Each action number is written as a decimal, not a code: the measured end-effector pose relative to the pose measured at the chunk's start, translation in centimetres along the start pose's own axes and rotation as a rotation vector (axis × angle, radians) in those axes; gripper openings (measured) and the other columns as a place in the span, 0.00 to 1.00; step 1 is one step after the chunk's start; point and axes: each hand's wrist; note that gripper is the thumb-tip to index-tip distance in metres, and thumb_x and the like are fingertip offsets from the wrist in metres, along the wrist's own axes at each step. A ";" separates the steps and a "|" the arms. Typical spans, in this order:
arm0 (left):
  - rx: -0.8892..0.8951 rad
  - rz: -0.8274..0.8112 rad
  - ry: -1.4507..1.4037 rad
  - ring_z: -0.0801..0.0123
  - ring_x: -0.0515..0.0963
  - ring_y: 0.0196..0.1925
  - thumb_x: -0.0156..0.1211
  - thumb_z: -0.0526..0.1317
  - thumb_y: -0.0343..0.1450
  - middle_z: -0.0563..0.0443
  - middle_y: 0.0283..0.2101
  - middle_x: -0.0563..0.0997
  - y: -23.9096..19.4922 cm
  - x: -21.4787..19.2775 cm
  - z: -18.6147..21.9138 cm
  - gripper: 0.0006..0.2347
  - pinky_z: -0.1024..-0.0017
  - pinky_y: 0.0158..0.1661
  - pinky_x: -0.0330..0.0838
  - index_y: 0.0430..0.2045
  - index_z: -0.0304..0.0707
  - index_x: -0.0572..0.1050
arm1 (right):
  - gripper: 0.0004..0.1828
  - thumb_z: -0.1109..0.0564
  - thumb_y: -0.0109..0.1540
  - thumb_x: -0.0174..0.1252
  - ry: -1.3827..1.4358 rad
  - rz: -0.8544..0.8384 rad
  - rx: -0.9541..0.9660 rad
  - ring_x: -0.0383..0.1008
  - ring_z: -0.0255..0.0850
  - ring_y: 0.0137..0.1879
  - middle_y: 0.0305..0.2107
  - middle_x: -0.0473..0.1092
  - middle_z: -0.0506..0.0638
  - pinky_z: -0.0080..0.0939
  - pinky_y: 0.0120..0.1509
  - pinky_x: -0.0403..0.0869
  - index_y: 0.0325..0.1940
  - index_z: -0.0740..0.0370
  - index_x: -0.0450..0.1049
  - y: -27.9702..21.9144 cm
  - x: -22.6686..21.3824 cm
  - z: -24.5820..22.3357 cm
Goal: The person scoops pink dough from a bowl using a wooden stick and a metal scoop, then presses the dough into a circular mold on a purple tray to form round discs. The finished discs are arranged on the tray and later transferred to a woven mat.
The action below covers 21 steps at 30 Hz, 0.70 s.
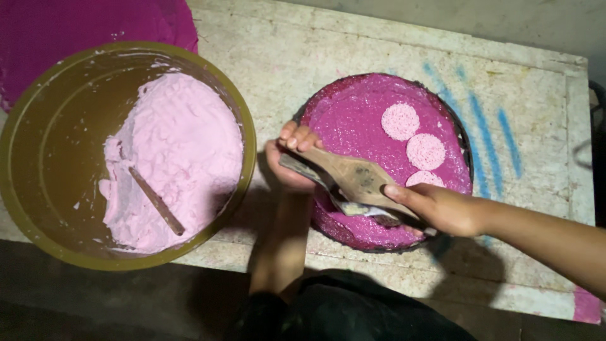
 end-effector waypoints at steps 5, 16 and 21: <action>-0.040 0.019 -0.121 0.70 0.73 0.44 0.53 0.46 0.74 0.58 0.38 0.71 0.0 -2.1 -2.5 0.07 0.61 0.61 0.72 0.39 0.47 0.68 | 0.51 0.19 0.63 0.30 -0.006 0.030 0.056 0.73 0.47 0.33 0.24 0.72 0.58 0.49 0.46 0.73 0.46 0.65 0.81 -0.5 -0.5 0.7; -0.144 -0.121 -0.045 0.70 0.71 0.39 0.47 0.46 0.75 0.58 0.33 0.69 4.0 -1.1 0.2 0.07 0.59 0.57 0.75 0.35 0.45 0.68 | 0.41 0.28 0.65 0.36 -0.056 0.286 -0.127 0.80 0.49 0.45 0.37 0.78 0.61 0.51 0.55 0.74 0.62 0.62 0.71 1.5 1.1 0.7; -0.138 -0.037 0.012 0.69 0.71 0.39 0.47 0.47 0.74 0.58 0.32 0.69 2.3 -0.6 1.8 0.08 0.62 0.52 0.75 0.34 0.45 0.67 | 0.42 0.28 0.63 0.33 0.031 0.201 -0.179 0.79 0.46 0.38 0.31 0.79 0.59 0.48 0.50 0.75 0.57 0.62 0.76 2.4 2.2 0.8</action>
Point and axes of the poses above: each hand's wrist, its own y-axis towards the middle knuckle, its own x-axis out of the palm, z = x × y
